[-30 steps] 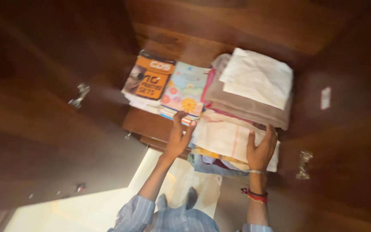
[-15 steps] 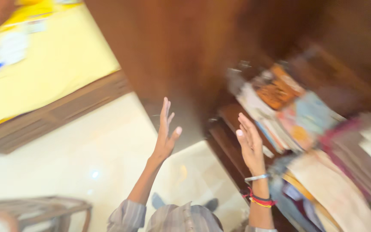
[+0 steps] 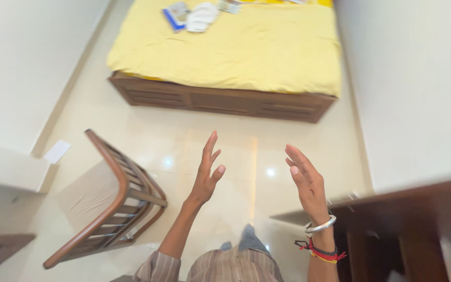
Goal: The person picks up items from a bed, folds or stacks them, and places them into a wardrobe shelf. Items handled include a patterned cloth, a floral notebook, a white shirt, a newspaper, a blue notebook, a white towel, a yellow book, and loose papers.
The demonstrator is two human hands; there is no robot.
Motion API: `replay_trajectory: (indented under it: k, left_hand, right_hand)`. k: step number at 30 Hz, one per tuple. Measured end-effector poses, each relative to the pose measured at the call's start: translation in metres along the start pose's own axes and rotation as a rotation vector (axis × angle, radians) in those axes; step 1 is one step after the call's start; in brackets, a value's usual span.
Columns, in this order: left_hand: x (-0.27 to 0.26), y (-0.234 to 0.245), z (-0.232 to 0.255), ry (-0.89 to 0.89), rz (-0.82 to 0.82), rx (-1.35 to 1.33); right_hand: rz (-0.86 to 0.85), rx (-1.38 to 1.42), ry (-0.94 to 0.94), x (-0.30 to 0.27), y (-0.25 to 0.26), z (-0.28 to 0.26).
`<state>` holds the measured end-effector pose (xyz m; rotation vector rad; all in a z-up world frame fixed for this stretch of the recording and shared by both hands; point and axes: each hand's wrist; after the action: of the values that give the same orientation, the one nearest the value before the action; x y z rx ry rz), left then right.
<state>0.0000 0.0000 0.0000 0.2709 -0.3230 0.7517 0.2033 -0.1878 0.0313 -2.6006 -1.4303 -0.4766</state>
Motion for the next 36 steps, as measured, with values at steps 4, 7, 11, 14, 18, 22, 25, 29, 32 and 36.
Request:
replay_trajectory:
  k: [4,7,11,14,18,22,25,29,32,36]
  left_hand:
    - [0.023,0.055,-0.022,-0.006,0.087,0.009]
    - [0.054,0.09,-0.044,-0.015,0.149,0.019]
    - [0.113,0.136,-0.076,-0.039,0.199,0.024]
    - [0.161,0.164,-0.097,-0.007,0.217,0.013]
    - [0.217,0.195,-0.121,0.031,0.25,0.027]
    - [0.276,0.234,-0.147,0.063,0.268,0.005]
    - [0.311,0.257,-0.167,0.107,0.265,0.011]
    - [0.365,0.304,-0.198,0.169,0.275,0.021]
    - [0.407,0.343,-0.223,0.143,0.243,0.029]
    - [0.47,0.389,-0.253,0.167,0.22,0.026]
  right_hand:
    - [-0.049,0.059,-0.03,0.077,-0.046,0.03]
    - [-0.092,0.067,-0.038,0.139,-0.07,0.055]
    - [-0.159,0.088,-0.022,0.225,-0.097,0.086]
    - [-0.187,0.1,-0.053,0.288,-0.114,0.106]
    - [-0.223,0.118,-0.058,0.372,-0.136,0.128]
    - [-0.194,0.106,-0.029,0.441,-0.159,0.143]
    - [-0.145,0.124,-0.048,0.48,-0.173,0.159]
    - [-0.14,0.144,-0.049,0.55,-0.2,0.19]
    - [-0.136,0.096,-0.056,0.597,-0.223,0.214]
    - [-0.122,0.132,-0.072,0.661,-0.253,0.235]
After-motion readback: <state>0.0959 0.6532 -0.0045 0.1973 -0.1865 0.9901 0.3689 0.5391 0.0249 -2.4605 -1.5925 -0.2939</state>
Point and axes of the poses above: each hand's wrist, its own x-axis towards the middle knuckle, its own y-axis out of the back of the hand, z = x × y, and after that the axes turned 3 degrees about x, right-handed
